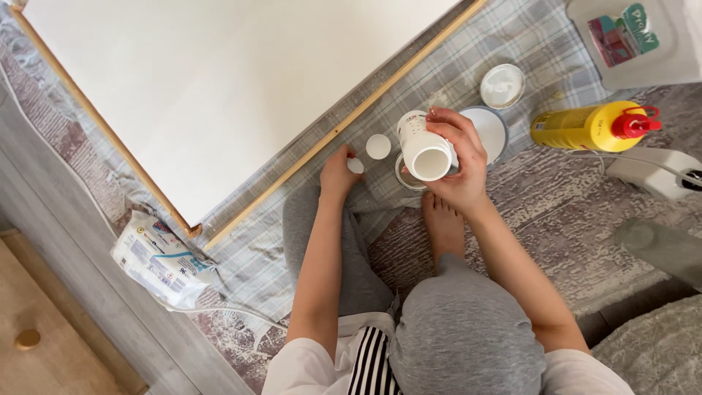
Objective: Opening and preparing containers of art supplies including plaster, glue, and paint on a floor.
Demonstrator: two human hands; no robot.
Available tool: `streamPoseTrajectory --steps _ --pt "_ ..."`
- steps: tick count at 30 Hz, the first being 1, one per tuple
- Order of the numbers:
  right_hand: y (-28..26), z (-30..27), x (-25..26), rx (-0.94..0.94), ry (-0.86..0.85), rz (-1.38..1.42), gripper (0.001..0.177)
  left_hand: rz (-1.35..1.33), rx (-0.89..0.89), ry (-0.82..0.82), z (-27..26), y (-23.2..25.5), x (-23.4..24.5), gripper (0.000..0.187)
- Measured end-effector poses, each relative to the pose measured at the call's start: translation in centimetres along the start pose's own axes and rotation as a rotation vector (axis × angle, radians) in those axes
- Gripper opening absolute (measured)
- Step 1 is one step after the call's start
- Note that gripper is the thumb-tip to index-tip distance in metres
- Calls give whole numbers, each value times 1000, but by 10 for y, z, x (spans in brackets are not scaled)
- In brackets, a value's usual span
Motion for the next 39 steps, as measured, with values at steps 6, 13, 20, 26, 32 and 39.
streamPoseTrajectory --steps 6,13,20,26,32,39 --pt "-9 -1 5 29 -39 21 64 -133 -260 312 -49 128 90 68" --pt "-18 -17 -6 29 -205 43 61 -432 -671 440 -86 220 111 71" --pt "60 -68 8 -336 -304 534 73 -819 -608 389 -99 226 60 70" --pt "138 -132 24 -784 -205 1069 74 -1184 -482 258 -105 236 -7 81" --pt "144 -124 60 -753 -19 797 62 -644 -416 366 -119 184 -13 99" --pt "126 -107 72 -542 -7 290 60 -327 -489 472 -78 170 16 116"
Point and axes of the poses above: each hand's wrist, its own z-axis towards the middle knuckle, its own x-axis out of the back of the hand, y = z × x, the point moved 9 cm from there along z, towards the middle knuckle, and after that the axes turned 12 degrees about -x, right-handed, at the moved point
